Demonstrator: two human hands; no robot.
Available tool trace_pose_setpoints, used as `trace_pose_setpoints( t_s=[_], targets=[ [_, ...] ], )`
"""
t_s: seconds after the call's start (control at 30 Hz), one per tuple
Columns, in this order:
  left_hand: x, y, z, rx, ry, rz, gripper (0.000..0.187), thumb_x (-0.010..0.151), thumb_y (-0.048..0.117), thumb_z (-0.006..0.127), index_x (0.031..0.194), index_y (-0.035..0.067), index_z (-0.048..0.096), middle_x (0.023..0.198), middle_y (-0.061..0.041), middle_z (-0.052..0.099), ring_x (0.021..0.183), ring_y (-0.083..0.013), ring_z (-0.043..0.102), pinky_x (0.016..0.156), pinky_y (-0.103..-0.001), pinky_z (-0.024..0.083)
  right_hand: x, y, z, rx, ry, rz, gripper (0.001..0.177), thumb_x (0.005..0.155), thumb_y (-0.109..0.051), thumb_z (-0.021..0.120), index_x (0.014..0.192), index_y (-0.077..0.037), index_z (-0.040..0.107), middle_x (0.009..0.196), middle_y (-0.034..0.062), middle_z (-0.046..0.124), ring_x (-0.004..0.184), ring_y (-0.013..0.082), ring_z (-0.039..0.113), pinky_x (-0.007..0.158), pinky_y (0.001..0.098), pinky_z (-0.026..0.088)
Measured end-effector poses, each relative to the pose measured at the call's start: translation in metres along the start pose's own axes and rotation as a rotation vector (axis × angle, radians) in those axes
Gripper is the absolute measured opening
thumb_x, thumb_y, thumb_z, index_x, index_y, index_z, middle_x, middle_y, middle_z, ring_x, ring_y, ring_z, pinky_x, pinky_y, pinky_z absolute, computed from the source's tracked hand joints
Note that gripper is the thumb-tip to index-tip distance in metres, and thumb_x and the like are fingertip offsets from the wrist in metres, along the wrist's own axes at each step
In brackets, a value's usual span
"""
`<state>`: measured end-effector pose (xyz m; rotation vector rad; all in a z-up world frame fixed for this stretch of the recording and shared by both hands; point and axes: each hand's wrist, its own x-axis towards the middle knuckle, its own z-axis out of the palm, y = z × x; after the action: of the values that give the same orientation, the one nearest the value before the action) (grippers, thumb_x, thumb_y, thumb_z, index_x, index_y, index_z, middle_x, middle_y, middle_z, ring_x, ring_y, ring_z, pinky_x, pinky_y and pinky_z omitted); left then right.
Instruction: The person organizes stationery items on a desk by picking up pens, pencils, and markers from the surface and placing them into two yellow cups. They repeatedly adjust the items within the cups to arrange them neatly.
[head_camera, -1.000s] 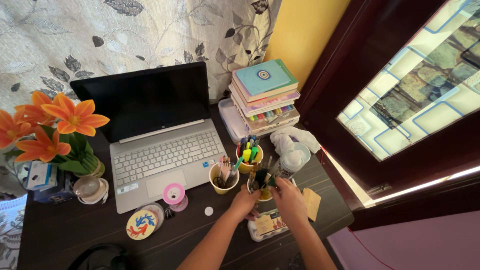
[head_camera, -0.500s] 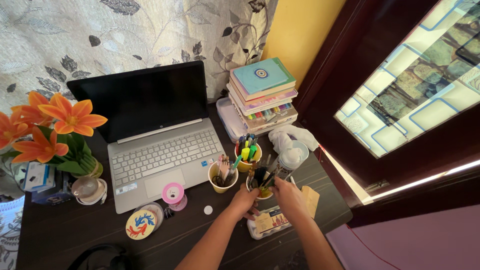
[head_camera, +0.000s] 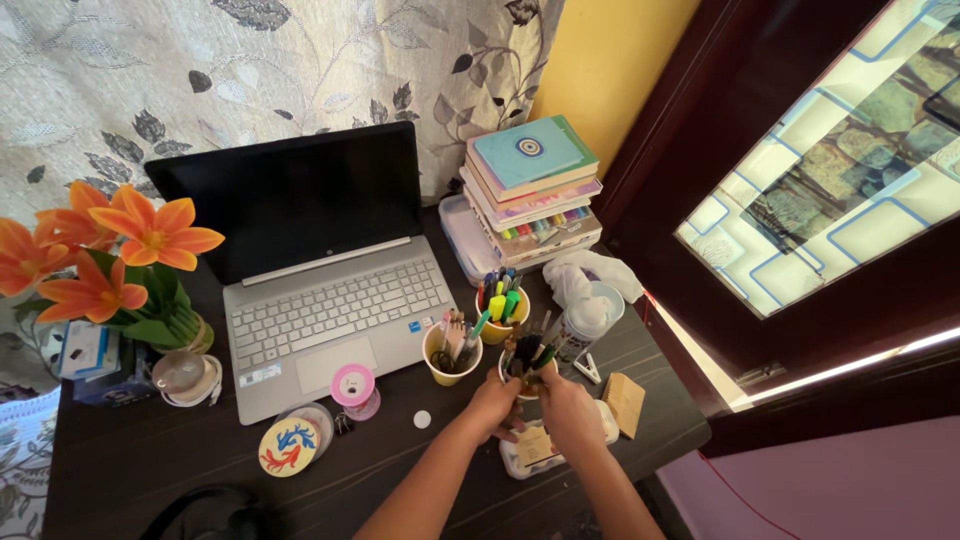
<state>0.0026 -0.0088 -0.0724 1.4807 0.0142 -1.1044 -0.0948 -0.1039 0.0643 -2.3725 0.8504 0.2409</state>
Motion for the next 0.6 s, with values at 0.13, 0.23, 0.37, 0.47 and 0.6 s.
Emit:
trace_pose_setpoints(
  t_s=[0.13, 0.23, 0.37, 0.47, 0.6],
  targets=[
    [0.001, 0.001, -0.001, -0.008, -0.003, 0.023, 0.046, 0.098, 0.033, 0.055, 0.135, 0.013, 0.038, 0.086, -0.012, 0.061, 0.061, -0.0278, 0.069, 0.052, -0.051, 0.060, -0.001, -0.004, -0.001, -0.099, 0.316, -0.360, 0.023, 0.084, -0.022, 0.068, 0.105, -0.014, 0.070, 0.092, 0.0149, 0.074, 0.084, 0.0368, 0.071, 0.071, 0.0496, 0.054],
    [0.003, -0.002, 0.000, -0.015, -0.012, 0.019, 0.047, 0.097, 0.033, 0.055, 0.135, 0.011, 0.040, 0.085, -0.012, 0.061, 0.059, -0.0278, 0.068, 0.051, -0.051, 0.061, -0.007, -0.005, -0.001, -0.007, 0.370, -0.408, 0.022, 0.085, -0.029, 0.071, 0.099, -0.013, 0.071, 0.095, 0.0126, 0.075, 0.081, 0.0358, 0.071, 0.068, 0.0479, 0.054],
    [0.001, 0.000, 0.000, -0.013, -0.007, 0.013, 0.048, 0.096, 0.033, 0.055, 0.137, 0.014, 0.038, 0.087, -0.013, 0.062, 0.060, -0.0280, 0.069, 0.052, -0.051, 0.060, -0.007, -0.009, -0.001, -0.014, 0.331, -0.260, 0.025, 0.091, -0.033, 0.068, 0.101, -0.011, 0.070, 0.085, 0.0131, 0.074, 0.073, 0.0362, 0.071, 0.067, 0.0485, 0.054],
    [-0.003, 0.001, -0.001, -0.009, -0.011, 0.005, 0.050, 0.097, 0.034, 0.056, 0.138, 0.014, 0.036, 0.090, -0.013, 0.062, 0.061, -0.0277, 0.069, 0.052, -0.050, 0.060, -0.007, -0.011, -0.001, 0.009, 0.355, -0.204, 0.027, 0.092, -0.036, 0.068, 0.102, -0.011, 0.071, 0.076, 0.0151, 0.073, 0.072, 0.0369, 0.071, 0.066, 0.0493, 0.053],
    [-0.006, 0.005, -0.001, -0.014, -0.020, -0.003, 0.051, 0.096, 0.034, 0.055, 0.139, 0.014, 0.035, 0.091, -0.014, 0.063, 0.061, -0.0281, 0.070, 0.053, -0.051, 0.061, -0.011, -0.010, -0.005, 0.215, 0.173, -0.006, 0.031, 0.092, -0.035, 0.064, 0.116, -0.015, 0.068, 0.076, 0.0184, 0.071, 0.065, 0.0383, 0.073, 0.061, 0.0489, 0.058]
  ],
)
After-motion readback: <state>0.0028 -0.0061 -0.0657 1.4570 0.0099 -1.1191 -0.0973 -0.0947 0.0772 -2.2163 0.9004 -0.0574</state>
